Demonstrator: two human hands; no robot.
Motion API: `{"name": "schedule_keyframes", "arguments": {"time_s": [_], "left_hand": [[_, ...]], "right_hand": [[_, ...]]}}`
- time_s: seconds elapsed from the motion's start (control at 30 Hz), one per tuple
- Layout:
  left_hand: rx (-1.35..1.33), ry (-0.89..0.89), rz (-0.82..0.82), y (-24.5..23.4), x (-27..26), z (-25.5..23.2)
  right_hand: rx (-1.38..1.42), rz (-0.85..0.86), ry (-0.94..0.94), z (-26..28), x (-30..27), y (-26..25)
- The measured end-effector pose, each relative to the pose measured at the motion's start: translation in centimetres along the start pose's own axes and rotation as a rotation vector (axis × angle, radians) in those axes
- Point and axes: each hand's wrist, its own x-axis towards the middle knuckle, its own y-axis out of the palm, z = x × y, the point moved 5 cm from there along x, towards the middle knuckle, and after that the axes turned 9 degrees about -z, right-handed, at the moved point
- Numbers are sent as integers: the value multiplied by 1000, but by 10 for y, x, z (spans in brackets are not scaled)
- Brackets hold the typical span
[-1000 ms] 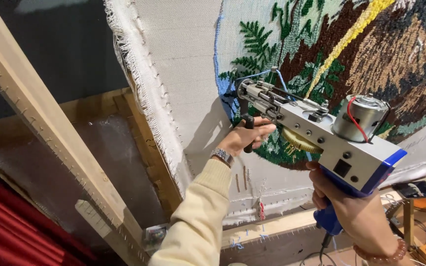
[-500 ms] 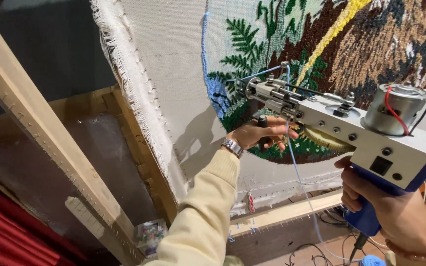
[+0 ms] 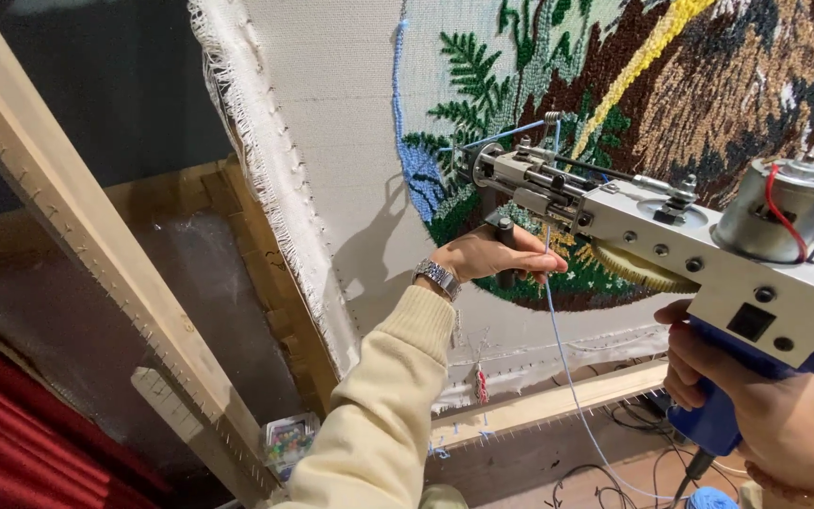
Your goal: The person uses a tufting gun to fill in a blue outline on a rug canvas mounted on a vertical frame.
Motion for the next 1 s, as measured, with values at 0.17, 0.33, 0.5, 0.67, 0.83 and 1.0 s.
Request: {"name": "schedule_keyframes", "arguments": {"time_s": [0.17,0.33,0.5,0.67,0.83,1.0], "left_hand": [[19,4,29,-9,8,0],[-38,-53,15,-8,10,0],[-136,39,-43,0,-12,-13],[-163,-32,-60,0,-16,3],[-148,-58,-57,-2,-15,11],[-115,-62,-77,-9,-13,25]], "right_hand": [[12,-19,-43,-2,-1,1],[70,-28,-3,-14,7,-10],[74,34,64,-12,8,-5],[24,12,51,7,0,13],[25,34,42,12,2,23],[-18,16,76,17,1,35]]}}
